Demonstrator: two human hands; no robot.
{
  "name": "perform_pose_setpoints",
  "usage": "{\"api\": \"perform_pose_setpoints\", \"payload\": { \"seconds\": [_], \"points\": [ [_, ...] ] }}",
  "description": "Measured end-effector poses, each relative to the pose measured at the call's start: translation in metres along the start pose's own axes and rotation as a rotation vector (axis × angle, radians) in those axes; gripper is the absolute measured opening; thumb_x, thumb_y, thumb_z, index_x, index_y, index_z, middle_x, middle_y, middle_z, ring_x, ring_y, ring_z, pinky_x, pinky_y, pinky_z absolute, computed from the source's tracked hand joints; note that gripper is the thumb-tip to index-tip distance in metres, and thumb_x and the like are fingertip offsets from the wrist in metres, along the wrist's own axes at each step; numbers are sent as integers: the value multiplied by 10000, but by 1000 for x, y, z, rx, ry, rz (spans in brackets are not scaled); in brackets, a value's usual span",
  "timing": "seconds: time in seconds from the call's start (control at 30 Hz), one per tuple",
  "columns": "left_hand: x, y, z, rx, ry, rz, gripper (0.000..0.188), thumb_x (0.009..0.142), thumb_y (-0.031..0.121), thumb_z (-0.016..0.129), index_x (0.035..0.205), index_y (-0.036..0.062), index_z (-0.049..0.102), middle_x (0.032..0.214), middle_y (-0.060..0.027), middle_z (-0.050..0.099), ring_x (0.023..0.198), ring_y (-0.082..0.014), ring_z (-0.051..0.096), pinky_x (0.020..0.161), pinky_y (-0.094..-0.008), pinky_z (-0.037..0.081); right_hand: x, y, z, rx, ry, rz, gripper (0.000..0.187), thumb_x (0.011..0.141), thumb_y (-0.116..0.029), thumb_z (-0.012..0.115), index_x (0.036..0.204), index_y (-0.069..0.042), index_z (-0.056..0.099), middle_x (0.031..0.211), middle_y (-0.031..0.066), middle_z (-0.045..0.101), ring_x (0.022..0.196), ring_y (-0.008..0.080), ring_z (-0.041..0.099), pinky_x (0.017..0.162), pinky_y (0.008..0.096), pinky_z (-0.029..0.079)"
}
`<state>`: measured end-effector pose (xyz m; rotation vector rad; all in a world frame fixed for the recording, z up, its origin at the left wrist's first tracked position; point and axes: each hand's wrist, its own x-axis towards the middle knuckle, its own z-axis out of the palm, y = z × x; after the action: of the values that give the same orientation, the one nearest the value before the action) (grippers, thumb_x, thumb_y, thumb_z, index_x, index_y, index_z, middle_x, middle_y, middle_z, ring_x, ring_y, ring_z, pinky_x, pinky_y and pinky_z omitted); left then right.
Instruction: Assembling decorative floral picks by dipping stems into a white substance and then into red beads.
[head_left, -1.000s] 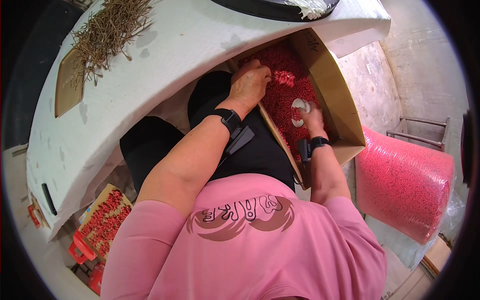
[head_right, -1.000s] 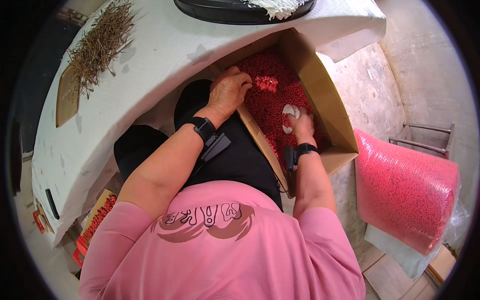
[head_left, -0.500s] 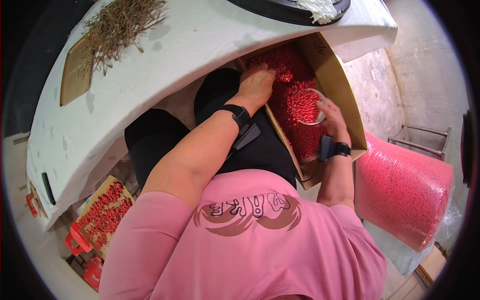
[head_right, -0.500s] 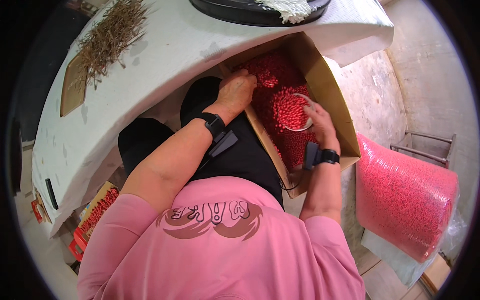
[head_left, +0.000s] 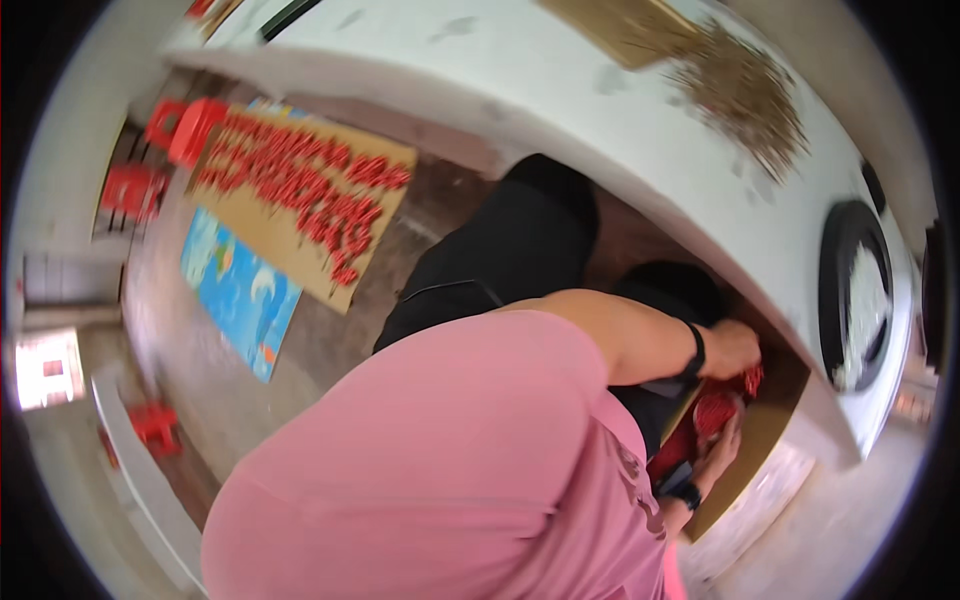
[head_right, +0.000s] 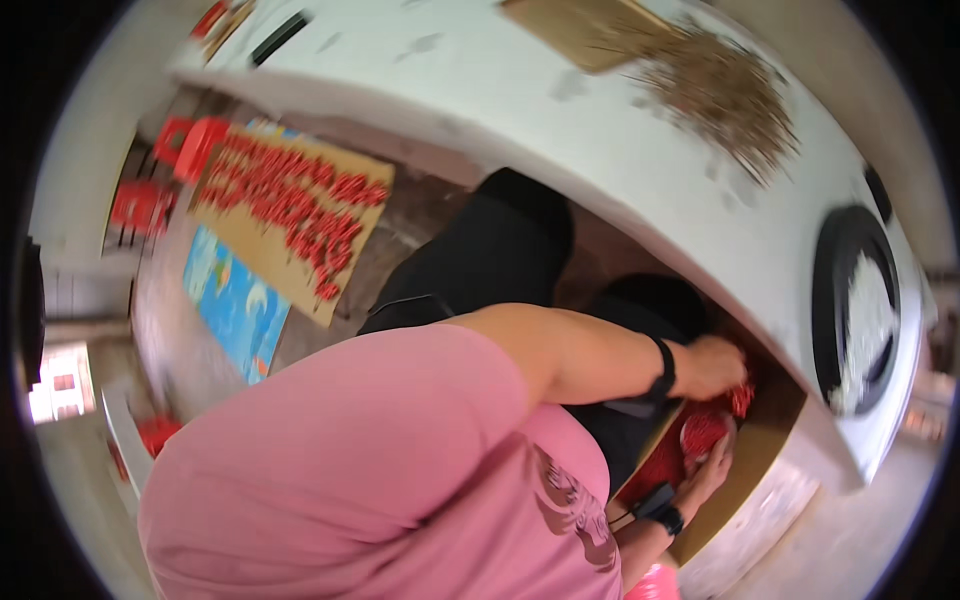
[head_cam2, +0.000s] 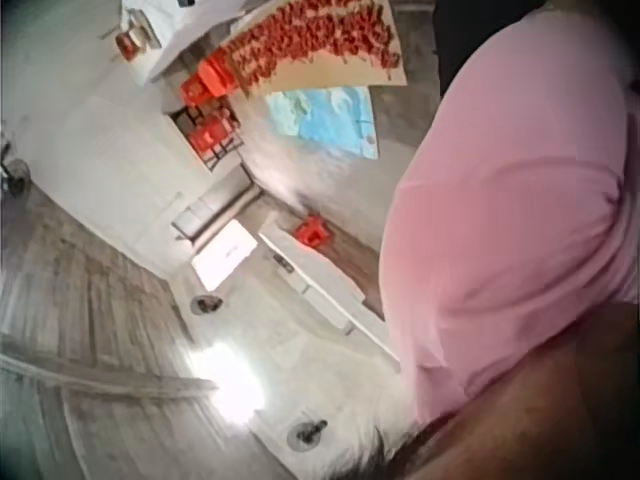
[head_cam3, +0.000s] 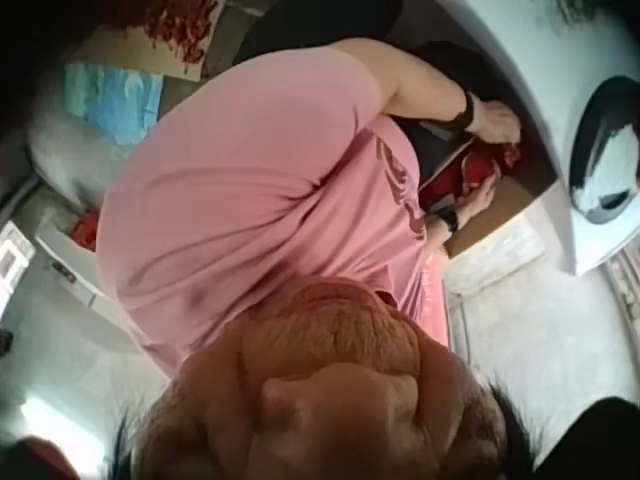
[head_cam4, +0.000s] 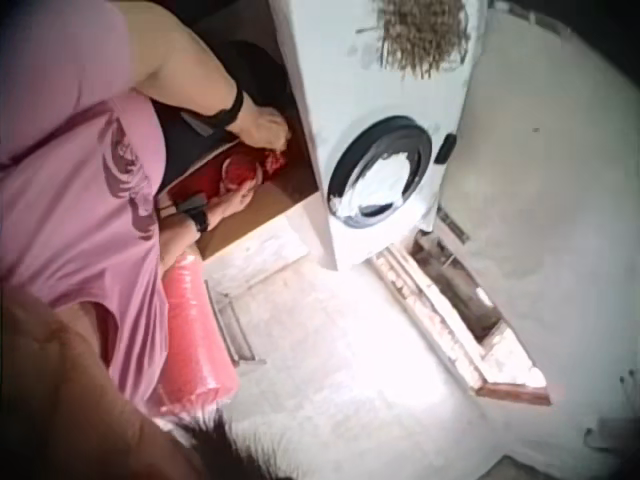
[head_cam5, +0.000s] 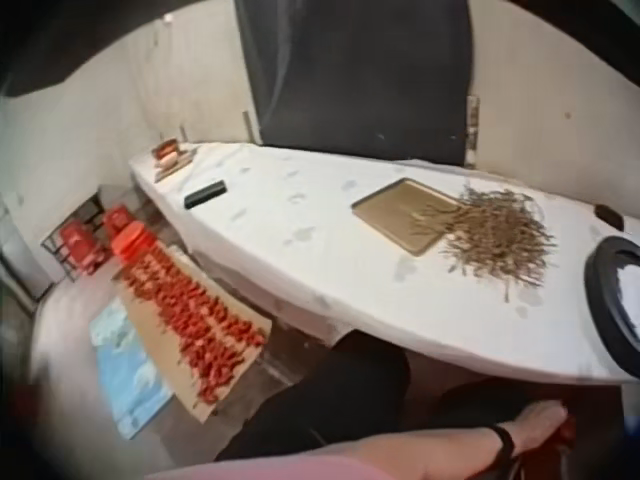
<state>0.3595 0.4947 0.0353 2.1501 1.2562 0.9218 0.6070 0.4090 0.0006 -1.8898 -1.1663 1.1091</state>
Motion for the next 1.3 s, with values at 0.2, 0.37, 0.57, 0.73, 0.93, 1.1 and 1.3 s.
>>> {"api": "perform_pose_setpoints", "payload": {
  "seconds": [0.2,0.37,0.57,0.73,0.93,1.1,1.3],
  "points": [
    [8,26,-9,209,168,389,162,764,145,579,712,65,710,792,-143,687,789,-336,672,688,-424,559,-5,28,21,5,-139,288,342,916,-301,677,1150,-61,609,877,55,668,679,161,601,649,268,519],
    [7,41,-38,124,167,196,125,749,138,617,725,68,718,766,-159,678,826,-329,672,696,-425,549,31,106,5,-344,-336,167,318,915,-255,640,1161,-60,591,884,61,670,701,170,626,443,252,457],
    [4,67,-101,-286,290,47,72,685,138,700,726,87,730,758,-130,688,785,-304,677,669,-419,526,56,164,-22,-213,-364,104,235,931,-205,623,1078,-23,622,898,63,681,694,137,612,502,247,475],
    [-52,63,-194,-560,501,75,82,692,130,705,746,75,734,784,-112,704,729,-288,675,668,-378,523,75,123,-35,-242,-316,-98,237,958,-220,599,1084,-22,633,899,46,682,680,120,599,541,222,473],
    [-204,43,-309,-515,808,-291,132,784,127,703,867,26,716,756,-68,680,694,-119,629,619,-271,506,21,-13,-4,-201,-236,-160,308,996,-295,546,1106,-24,641,874,25,678,674,103,590,576,193,466],
    [-364,27,-338,-375,1147,-753,129,851,114,696,933,16,712,775,-14,659,686,-76,604,612,-225,496,-18,-57,30,-208,-286,-217,441,1014,-416,476,1130,-20,631,918,69,662,765,131,601,648,219,471],
    [-530,26,-296,-271,1494,-1183,139,888,128,683,995,39,682,823,1,649,701,-76,584,594,-230,490,-12,-40,50,-516,-199,-596,521,1000,-425,494,1204,47,577,1112,217,629,972,293,609,843,368,493]
  ]
}}
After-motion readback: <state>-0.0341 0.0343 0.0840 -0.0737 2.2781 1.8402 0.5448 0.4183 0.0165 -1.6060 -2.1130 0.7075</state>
